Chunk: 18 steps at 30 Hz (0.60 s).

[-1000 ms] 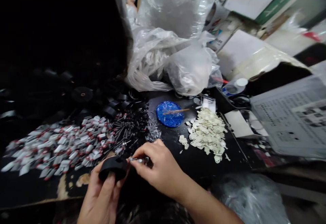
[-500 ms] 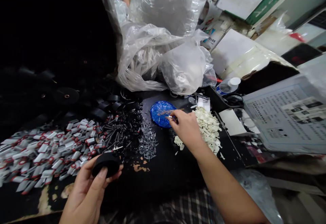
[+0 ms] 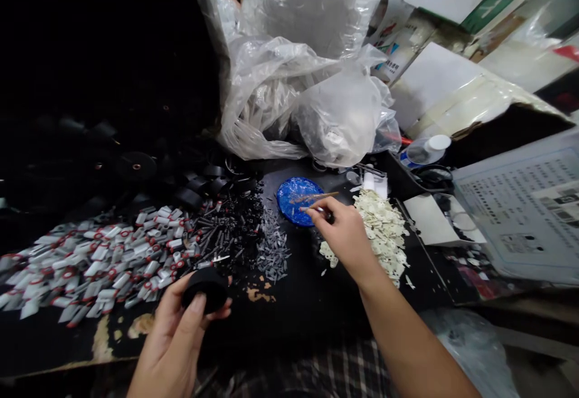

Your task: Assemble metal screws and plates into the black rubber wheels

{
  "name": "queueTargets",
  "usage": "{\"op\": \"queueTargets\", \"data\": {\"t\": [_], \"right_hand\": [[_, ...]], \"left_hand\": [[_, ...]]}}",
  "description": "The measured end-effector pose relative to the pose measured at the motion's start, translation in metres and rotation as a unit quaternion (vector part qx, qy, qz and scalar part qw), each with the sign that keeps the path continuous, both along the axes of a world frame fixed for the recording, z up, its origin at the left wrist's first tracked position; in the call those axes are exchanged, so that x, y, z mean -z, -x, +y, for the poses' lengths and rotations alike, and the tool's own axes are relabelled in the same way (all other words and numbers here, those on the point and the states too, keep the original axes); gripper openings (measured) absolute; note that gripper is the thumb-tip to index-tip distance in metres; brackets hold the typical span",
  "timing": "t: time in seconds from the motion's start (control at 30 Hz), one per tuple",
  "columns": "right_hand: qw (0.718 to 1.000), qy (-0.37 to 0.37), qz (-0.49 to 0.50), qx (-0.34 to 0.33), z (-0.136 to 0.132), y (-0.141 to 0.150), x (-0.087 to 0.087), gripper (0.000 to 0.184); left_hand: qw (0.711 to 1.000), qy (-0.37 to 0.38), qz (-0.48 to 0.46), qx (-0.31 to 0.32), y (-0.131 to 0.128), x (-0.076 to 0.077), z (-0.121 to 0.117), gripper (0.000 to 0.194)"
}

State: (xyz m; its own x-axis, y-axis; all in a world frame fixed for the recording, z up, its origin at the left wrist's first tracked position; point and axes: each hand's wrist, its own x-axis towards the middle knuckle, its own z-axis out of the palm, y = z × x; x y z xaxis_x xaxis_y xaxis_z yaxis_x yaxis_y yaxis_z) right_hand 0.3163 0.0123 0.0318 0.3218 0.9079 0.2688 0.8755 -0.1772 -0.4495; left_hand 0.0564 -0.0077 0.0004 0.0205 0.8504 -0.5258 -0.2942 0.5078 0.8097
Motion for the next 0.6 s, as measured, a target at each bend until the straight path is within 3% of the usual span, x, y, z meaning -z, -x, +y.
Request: {"op": "queueTargets", "data": {"t": [0.07,0.17,0.23,0.3,0.47,0.6], "right_hand": [[0.992,-0.010,0.127,-0.002,-0.008,0.013,-0.004,0.019],[0.950,0.011,0.310,-0.030,-0.019,0.038,-0.011,0.021],[0.923,0.033,0.379,-0.062,-0.025,0.054,-0.015,0.022],[0.911,0.053,0.399,-0.087,-0.028,0.067,-0.021,0.022],[0.925,0.063,0.354,-0.124,-0.031,0.081,-0.033,0.013],[0.926,0.084,0.338,-0.144,-0.032,0.082,-0.035,0.013]], "left_hand": [[0.998,0.019,-0.054,0.015,-0.007,-0.004,-0.001,0.041],[0.986,0.053,-0.144,0.058,-0.016,-0.011,0.000,0.031],[0.974,0.070,-0.199,0.083,-0.019,-0.015,0.001,0.023],[0.962,0.084,-0.241,0.097,-0.019,-0.018,0.003,0.018],[0.946,0.091,-0.292,0.110,-0.018,-0.020,0.001,0.015],[0.966,0.035,-0.226,0.122,-0.015,-0.020,-0.005,0.019]]}}
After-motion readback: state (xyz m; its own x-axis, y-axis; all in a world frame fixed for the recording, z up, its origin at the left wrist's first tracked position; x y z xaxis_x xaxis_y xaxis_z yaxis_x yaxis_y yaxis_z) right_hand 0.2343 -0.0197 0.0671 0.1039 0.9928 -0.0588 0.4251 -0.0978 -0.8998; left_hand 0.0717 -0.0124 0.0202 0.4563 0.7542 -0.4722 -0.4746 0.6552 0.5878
